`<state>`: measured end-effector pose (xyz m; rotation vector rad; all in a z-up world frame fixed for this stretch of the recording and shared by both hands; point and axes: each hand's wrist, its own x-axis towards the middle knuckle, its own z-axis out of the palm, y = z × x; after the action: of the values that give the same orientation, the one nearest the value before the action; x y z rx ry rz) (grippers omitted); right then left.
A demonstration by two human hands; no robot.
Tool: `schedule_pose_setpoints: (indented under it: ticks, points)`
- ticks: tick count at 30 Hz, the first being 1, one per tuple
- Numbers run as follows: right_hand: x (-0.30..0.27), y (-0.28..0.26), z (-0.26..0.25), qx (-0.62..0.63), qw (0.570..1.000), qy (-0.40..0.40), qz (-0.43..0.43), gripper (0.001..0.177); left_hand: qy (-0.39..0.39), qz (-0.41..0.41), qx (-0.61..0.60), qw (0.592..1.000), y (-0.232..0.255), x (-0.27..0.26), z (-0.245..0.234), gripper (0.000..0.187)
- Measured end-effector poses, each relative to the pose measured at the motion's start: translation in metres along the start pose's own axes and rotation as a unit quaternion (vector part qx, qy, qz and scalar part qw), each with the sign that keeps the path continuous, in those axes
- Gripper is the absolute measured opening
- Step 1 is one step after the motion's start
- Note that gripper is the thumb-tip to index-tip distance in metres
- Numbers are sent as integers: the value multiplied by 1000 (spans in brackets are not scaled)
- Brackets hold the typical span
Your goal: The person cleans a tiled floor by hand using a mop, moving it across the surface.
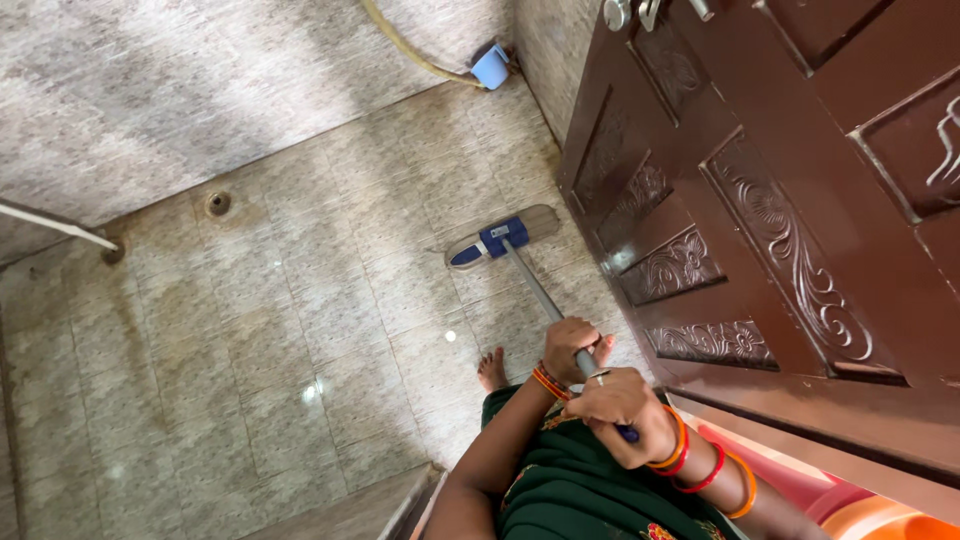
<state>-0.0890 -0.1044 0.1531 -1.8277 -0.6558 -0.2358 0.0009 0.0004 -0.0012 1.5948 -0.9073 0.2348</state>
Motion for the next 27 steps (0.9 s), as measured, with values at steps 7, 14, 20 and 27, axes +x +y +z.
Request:
schedule_pose_setpoints:
  ticks: [7, 14, 20, 27]
  points:
    - [33, 38, 14, 8, 1000, 16, -25, 20, -11, -6, -11, 1000, -59, 5, -12, 43]
    - [87, 90, 35, -21, 999, 35, -19, 27, 21, -15, 43, 999, -129, 29, -39, 33]
    - [102, 150, 58, -140, 989, 15, 36, 28, 1, -19, 101, 995, -201, 37, -58, 24]
    - [55, 232, 87, -212, 951, -128, 183, 23, -201, -70, 122, 969, -258, 14, -71, 25]
